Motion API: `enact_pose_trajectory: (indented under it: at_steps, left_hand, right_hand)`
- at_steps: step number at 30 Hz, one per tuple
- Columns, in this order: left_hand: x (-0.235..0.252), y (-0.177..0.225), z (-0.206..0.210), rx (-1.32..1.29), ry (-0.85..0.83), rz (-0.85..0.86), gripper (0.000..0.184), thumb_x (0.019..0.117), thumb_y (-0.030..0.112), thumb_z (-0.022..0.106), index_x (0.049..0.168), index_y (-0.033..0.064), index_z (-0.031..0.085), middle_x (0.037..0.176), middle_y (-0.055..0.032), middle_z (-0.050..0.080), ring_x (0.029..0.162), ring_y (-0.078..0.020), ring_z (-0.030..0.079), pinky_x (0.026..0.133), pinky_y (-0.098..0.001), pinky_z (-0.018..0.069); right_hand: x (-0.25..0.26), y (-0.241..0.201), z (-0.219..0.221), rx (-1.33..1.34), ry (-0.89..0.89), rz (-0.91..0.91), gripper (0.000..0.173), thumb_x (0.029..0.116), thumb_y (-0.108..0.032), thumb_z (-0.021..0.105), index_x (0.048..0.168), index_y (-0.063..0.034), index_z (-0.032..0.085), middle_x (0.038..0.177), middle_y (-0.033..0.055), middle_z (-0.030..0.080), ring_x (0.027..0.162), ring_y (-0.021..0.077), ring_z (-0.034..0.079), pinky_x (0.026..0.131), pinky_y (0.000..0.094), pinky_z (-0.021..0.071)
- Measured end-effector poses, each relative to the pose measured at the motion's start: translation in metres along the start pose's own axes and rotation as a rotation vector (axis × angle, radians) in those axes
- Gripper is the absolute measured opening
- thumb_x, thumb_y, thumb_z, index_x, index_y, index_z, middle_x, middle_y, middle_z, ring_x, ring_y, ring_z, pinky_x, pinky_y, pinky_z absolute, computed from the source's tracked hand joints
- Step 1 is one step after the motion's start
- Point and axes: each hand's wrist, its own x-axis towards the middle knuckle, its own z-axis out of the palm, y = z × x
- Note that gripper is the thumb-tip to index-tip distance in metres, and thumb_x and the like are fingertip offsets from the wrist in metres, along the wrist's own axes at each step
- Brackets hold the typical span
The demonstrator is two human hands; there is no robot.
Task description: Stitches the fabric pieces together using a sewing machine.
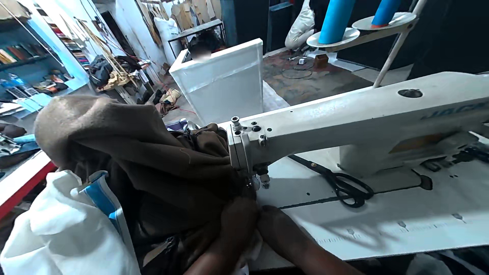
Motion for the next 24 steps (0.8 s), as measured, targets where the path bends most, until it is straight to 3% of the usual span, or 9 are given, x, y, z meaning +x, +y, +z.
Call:
enact_pose_trajectory:
  at_steps: [6, 11, 13, 15, 16, 18, 20, 24]
  left_hand:
    - [0.026, -0.01, -0.016, -0.062, -0.093, -0.056, 0.034, 0.1077, 0.013, 0.043, 0.134, 0.0053, 0.063, 0.135, -0.0198, 0.064, 0.129, -0.0375, 0.059, 0.104, -0.054, 0.0489]
    - [0.015, -0.008, -0.022, -0.126, -0.08, -0.1, 0.034, 0.1047, 0.006, 0.047, 0.136, 0.004, 0.062, 0.134, -0.0186, 0.063, 0.128, -0.0357, 0.059, 0.105, -0.0517, 0.0484]
    - [-0.001, -0.01, -0.015, -0.202, 0.024, 0.018, 0.038, 0.1035, 0.005, 0.049, 0.14, 0.0028, 0.06, 0.138, -0.0185, 0.062, 0.134, -0.0334, 0.054, 0.113, -0.0465, 0.0427]
    - [-0.029, -0.01, -0.007, -0.303, 0.095, 0.148, 0.035, 0.1044, 0.01, 0.05, 0.136, 0.0013, 0.062, 0.137, -0.0204, 0.062, 0.134, -0.0345, 0.055, 0.115, -0.0465, 0.0414]
    - [-0.047, -0.009, -0.005, -0.317, 0.071, 0.159, 0.036, 0.1054, 0.015, 0.051, 0.138, 0.0014, 0.06, 0.137, -0.021, 0.062, 0.133, -0.0356, 0.056, 0.114, -0.048, 0.0427]
    - [-0.082, -0.009, 0.01, -0.271, 0.109, 0.156, 0.046, 0.0995, 0.024, 0.064, 0.139, 0.0013, 0.059, 0.128, -0.0232, 0.066, 0.12, -0.0402, 0.064, 0.101, -0.0542, 0.0512]
    - [-0.109, -0.015, 0.03, -0.166, 0.234, 0.162, 0.059, 0.0882, 0.03, 0.078, 0.135, -0.0022, 0.062, 0.124, -0.0219, 0.07, 0.115, -0.0397, 0.068, 0.096, -0.0543, 0.0541]
    - [-0.134, -0.021, 0.05, 0.014, 0.445, 0.104, 0.052, 0.0798, 0.021, 0.081, 0.127, 0.003, 0.069, 0.125, -0.0171, 0.07, 0.115, -0.0373, 0.068, 0.087, -0.052, 0.0559]
  right_hand:
    - [0.013, 0.008, 0.005, 0.073, 0.01, 0.114, 0.015, 0.088, 0.005, 0.061, 0.09, -0.0001, 0.075, 0.094, 0.0132, 0.077, 0.09, 0.0286, 0.076, 0.088, 0.0444, 0.0606]
    - [0.007, 0.009, 0.001, 0.148, -0.017, 0.101, 0.019, 0.0921, 0.004, 0.058, 0.1, -0.0015, 0.075, 0.107, 0.0131, 0.077, 0.104, 0.0294, 0.074, 0.096, 0.0448, 0.0579]
    - [0.002, 0.007, -0.008, 0.187, -0.056, 0.087, 0.02, 0.094, 0.002, 0.058, 0.105, 0.0003, 0.075, 0.11, 0.0152, 0.076, 0.109, 0.0314, 0.073, 0.1, 0.0455, 0.0553]
    - [-0.005, 0.004, -0.017, 0.22, -0.101, 0.073, 0.02, 0.097, -0.004, 0.058, 0.11, 0.0027, 0.072, 0.112, 0.0184, 0.074, 0.111, 0.035, 0.071, 0.101, 0.0464, 0.0531]
    - [-0.009, 0.004, -0.016, 0.245, -0.076, 0.046, 0.019, 0.0964, -0.006, 0.059, 0.106, 0.0034, 0.073, 0.108, 0.0187, 0.075, 0.108, 0.0355, 0.071, 0.099, 0.0466, 0.0539]
    - [-0.015, 0.008, -0.012, 0.214, -0.022, -0.134, 0.013, 0.0963, -0.007, 0.061, 0.096, -0.0017, 0.072, 0.102, 0.0136, 0.075, 0.102, 0.0308, 0.073, 0.095, 0.0475, 0.0562]
    - [-0.016, 0.008, -0.008, 0.203, -0.017, -0.233, 0.016, 0.102, -0.013, 0.057, 0.101, -0.01, 0.072, 0.106, 0.0074, 0.075, 0.104, 0.0248, 0.073, 0.097, 0.0471, 0.0556]
    - [-0.011, -0.006, -0.004, 0.183, 0.04, -0.243, 0.014, 0.0987, -0.011, 0.058, 0.104, -0.0138, 0.071, 0.102, 0.0067, 0.075, 0.1, 0.0239, 0.073, 0.096, 0.047, 0.0557]
